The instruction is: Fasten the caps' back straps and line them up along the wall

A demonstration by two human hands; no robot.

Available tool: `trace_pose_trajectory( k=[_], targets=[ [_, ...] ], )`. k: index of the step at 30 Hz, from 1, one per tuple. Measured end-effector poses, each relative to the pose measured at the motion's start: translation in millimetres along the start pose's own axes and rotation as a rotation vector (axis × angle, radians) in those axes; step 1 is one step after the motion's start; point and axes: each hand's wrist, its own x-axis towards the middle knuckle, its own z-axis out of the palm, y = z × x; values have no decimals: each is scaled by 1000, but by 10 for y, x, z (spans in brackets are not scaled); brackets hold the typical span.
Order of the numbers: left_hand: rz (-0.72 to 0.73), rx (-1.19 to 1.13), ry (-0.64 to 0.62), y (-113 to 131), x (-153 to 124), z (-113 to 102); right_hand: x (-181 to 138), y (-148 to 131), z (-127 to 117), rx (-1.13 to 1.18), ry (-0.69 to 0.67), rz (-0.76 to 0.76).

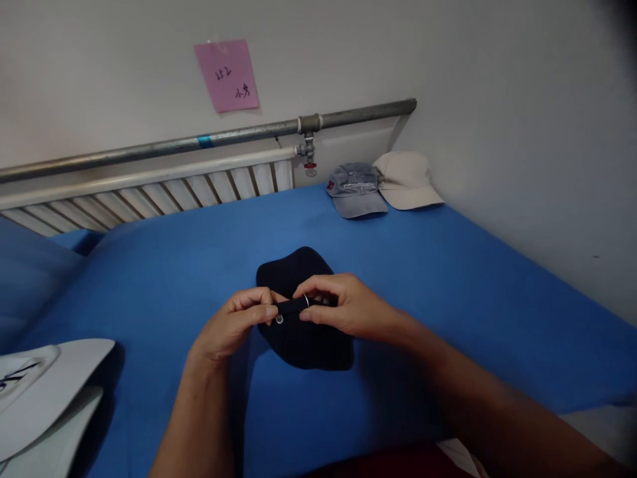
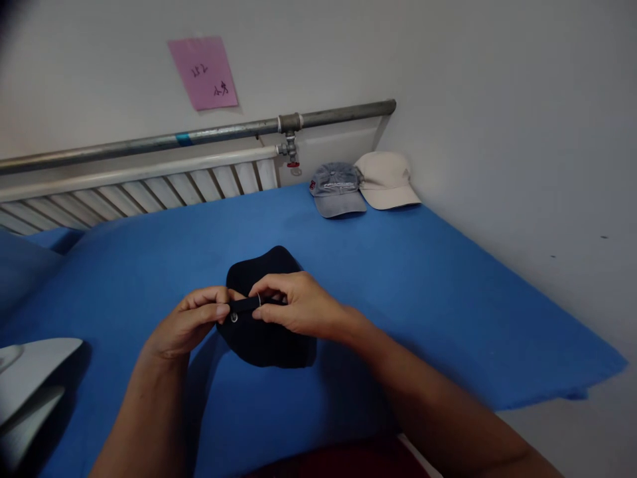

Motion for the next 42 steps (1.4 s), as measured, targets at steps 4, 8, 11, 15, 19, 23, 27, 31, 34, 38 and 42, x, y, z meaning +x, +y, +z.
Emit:
trace_pose_trajectory(
  k=[4,8,11,15,19,23,27,31,34,38,42],
  targets=[
    [12,-37,2,7,9,19,13,29,-5,76,-12,35],
    [14,-58,20,19,8,47,26,54,-16,115,-24,32],
    [12,-57,23,22,4,55,30,56,-34,161,-43,28],
    [17,-66,8,17,-3,42,32,46,-62,250,-100,44],
    [10,-83,9,11,-5,30,33,29,-64,308,-105,69],
    [3,-92,46,11,-2,37,20,7,-65,198,-125,76],
    [5,-82,26,21,-12,37,0,2,-91,86,-235,110],
    [-38,-12,-6,45,-34,6,7,17,-99,87,-232,126],
    [-75,55,-3,59,-45,-17,27,35,-83,103,-198,133],
    [-72,67,-11,63,-41,-16,43,46,-65,130,-197,177],
    [-66,67,7,60,-26,-4,48,60,-56,148,-187,205]
  ],
)
